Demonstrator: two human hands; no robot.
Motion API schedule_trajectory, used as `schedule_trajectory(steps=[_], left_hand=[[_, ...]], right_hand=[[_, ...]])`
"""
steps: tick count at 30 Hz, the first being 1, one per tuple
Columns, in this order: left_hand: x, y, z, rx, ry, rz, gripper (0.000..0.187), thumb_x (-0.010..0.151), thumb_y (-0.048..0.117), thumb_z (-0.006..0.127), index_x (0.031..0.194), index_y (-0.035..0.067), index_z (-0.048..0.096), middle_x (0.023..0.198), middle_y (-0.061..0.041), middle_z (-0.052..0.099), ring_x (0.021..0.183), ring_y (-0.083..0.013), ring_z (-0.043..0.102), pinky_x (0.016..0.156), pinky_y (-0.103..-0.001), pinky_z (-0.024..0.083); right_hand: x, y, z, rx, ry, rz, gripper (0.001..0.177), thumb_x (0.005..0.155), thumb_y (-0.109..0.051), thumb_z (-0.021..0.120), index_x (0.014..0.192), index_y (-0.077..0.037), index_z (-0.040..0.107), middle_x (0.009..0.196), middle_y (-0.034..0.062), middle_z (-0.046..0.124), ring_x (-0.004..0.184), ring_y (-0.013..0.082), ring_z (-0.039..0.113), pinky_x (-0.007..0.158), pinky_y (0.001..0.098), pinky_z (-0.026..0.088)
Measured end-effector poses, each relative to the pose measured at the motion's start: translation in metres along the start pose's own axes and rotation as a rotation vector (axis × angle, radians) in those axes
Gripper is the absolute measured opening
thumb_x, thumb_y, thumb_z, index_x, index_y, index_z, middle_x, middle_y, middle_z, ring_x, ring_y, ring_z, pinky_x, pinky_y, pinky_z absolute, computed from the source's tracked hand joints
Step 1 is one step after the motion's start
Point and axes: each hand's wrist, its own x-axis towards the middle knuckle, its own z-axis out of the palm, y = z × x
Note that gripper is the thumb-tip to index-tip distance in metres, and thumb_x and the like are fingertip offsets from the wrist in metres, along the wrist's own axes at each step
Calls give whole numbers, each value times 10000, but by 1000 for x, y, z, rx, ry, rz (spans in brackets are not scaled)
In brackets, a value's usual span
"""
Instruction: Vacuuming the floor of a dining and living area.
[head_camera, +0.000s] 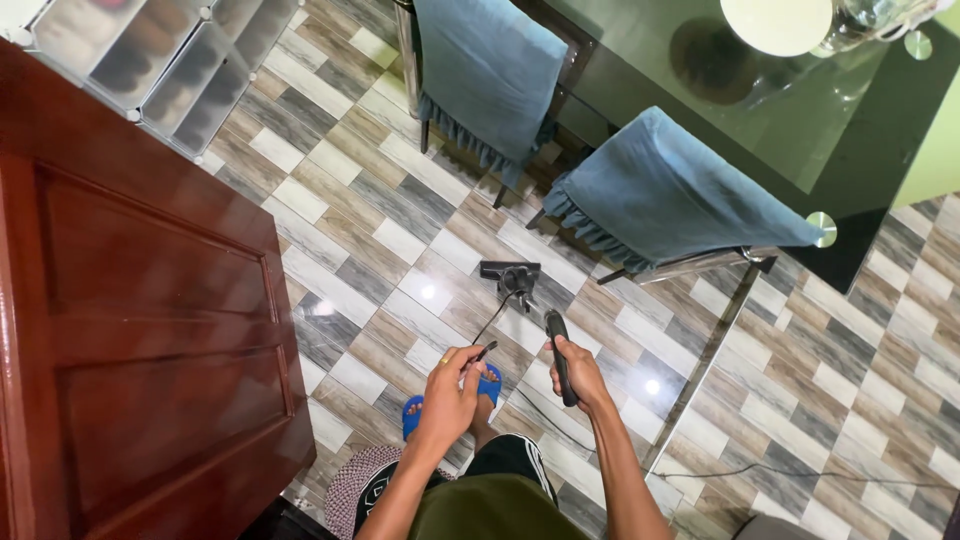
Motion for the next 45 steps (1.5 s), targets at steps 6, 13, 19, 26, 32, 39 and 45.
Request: schedule_trajectory(steps=[6, 13, 19, 26, 32, 39, 45], left_hand=[[2, 6, 7, 12, 95, -6, 207, 955, 45, 625, 1151, 10, 680, 1004, -136, 690, 889, -256, 706, 817, -336, 568], [3, 11, 3, -3, 203, -65, 232, 950, 34, 595, 1167, 9, 673, 1043, -122, 696, 935, -230, 740, 834, -328, 577], [14, 6, -7, 33, 244, -109, 195, 983, 52, 609, 1156, -6, 679, 1003, -133, 696, 934, -229, 747, 847, -320, 578], [39, -6, -32, -24, 230, -86, 232, 968, 33, 583, 1183, 9, 667, 1061, -121, 687, 979, -213, 754, 840, -315, 581], [85, 7, -81, 32, 220, -89, 223, 962, 43, 590, 1164, 24, 684, 1022, -104, 711, 955, -206, 765, 820, -311, 581], [135, -21, -153, -33, 187, -27, 194, 982, 53, 596, 1154, 9, 674, 986, -110, 691, 913, -205, 751, 749, -320, 571], [153, -30, -200, 28, 162, -71, 227, 971, 56, 591, 1173, 9, 685, 962, -111, 685, 844, -217, 707, 733, -325, 554]], right_hand=[[21, -13, -8, -70, -103, 9, 518, 1015, -477, 491, 1146, 7, 618, 565, 77, 527, 405, 172, 483, 398, 327, 394], [26, -26, 3, -76, -162, 60, 522, 1010, -478, 520, 1157, 11, 624, 568, 69, 523, 407, 162, 478, 400, 325, 396], [53, -49, 15, -127, -264, -16, 515, 1012, -477, 521, 1170, 2, 625, 561, 72, 534, 399, 154, 478, 394, 320, 384], [105, -83, 49, -187, -222, -24, 500, 1028, -482, 488, 1159, -26, 646, 561, 64, 543, 401, 146, 497, 407, 307, 404], [147, -119, 109, -206, -107, -67, 490, 1014, -485, 507, 1106, -19, 627, 570, 69, 536, 402, 155, 486, 396, 319, 404], [192, -134, 190, -181, -18, -68, 511, 1023, -499, 511, 1103, -11, 636, 603, 59, 552, 431, 148, 503, 416, 307, 433], [213, -86, 230, -69, 70, 24, 522, 1014, -509, 511, 1124, -6, 597, 588, 94, 547, 418, 182, 510, 411, 337, 452]])
